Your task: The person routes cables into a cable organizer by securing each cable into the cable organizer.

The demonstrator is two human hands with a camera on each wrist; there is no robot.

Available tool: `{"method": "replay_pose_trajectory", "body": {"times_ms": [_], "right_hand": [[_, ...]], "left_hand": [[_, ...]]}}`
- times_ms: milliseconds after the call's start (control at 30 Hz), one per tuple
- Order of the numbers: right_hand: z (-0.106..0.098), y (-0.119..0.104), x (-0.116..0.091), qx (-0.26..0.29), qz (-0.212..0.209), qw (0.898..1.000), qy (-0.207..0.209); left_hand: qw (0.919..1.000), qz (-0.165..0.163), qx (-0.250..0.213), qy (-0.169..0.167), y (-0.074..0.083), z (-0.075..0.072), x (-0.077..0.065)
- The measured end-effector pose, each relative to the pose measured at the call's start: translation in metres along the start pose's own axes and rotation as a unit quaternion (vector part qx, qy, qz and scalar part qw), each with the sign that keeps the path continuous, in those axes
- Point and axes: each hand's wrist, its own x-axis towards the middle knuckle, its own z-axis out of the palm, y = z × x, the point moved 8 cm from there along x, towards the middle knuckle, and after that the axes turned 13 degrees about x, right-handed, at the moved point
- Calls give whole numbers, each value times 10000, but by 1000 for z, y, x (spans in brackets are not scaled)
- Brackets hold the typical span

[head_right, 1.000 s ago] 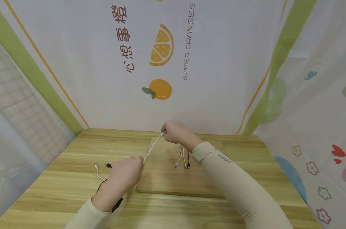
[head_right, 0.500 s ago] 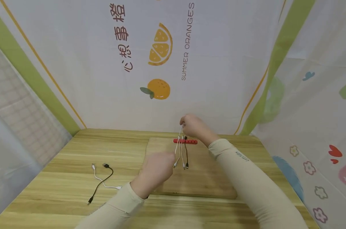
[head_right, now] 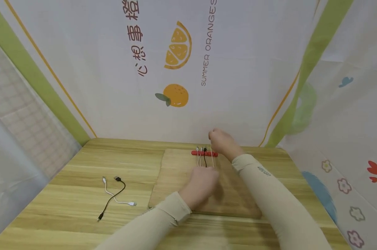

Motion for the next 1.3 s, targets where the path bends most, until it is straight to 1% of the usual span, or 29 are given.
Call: {"method": "replay_pose_trajectory", "body": {"times_ms": [167, 300, 400, 533, 567, 767, 933, 1033, 1167, 1300], "right_hand": [[6, 5, 1, 11, 12, 10000, 40], [9, 6, 5, 66, -82, 9997, 221], [15, 10, 9, 120, -35, 9995, 297], [25, 17, 12, 170, 106, 9994, 281], [26, 18, 13, 185, 130, 9993, 283], [29, 19, 16, 307, 104, 9987, 382], [31, 25, 20, 387, 190, 9979, 481], [32, 30, 21, 493, 264, 9969, 554], [36, 35, 24, 546, 317, 9965, 550], [40, 39, 27, 499, 352, 9969, 493]], "left_hand": [[9995, 8, 304, 62, 7, -2, 3], [9986, -88, 487, 167, 7, -2, 5], [9987, -139, 472, 100, 8, 3, 9], [9986, -80, 493, -170, 10, 13, 12], [9984, -66, 529, -198, 11, 13, 12], [9971, -31, 756, -74, 8, 10, 10], [9960, -64, 889, -67, 8, 13, 11], [9957, -163, 904, -138, 7, 16, 14], [9959, -252, 846, -205, 7, 20, 16], [9964, -105, 830, -109, 7, 21, 18]]}}
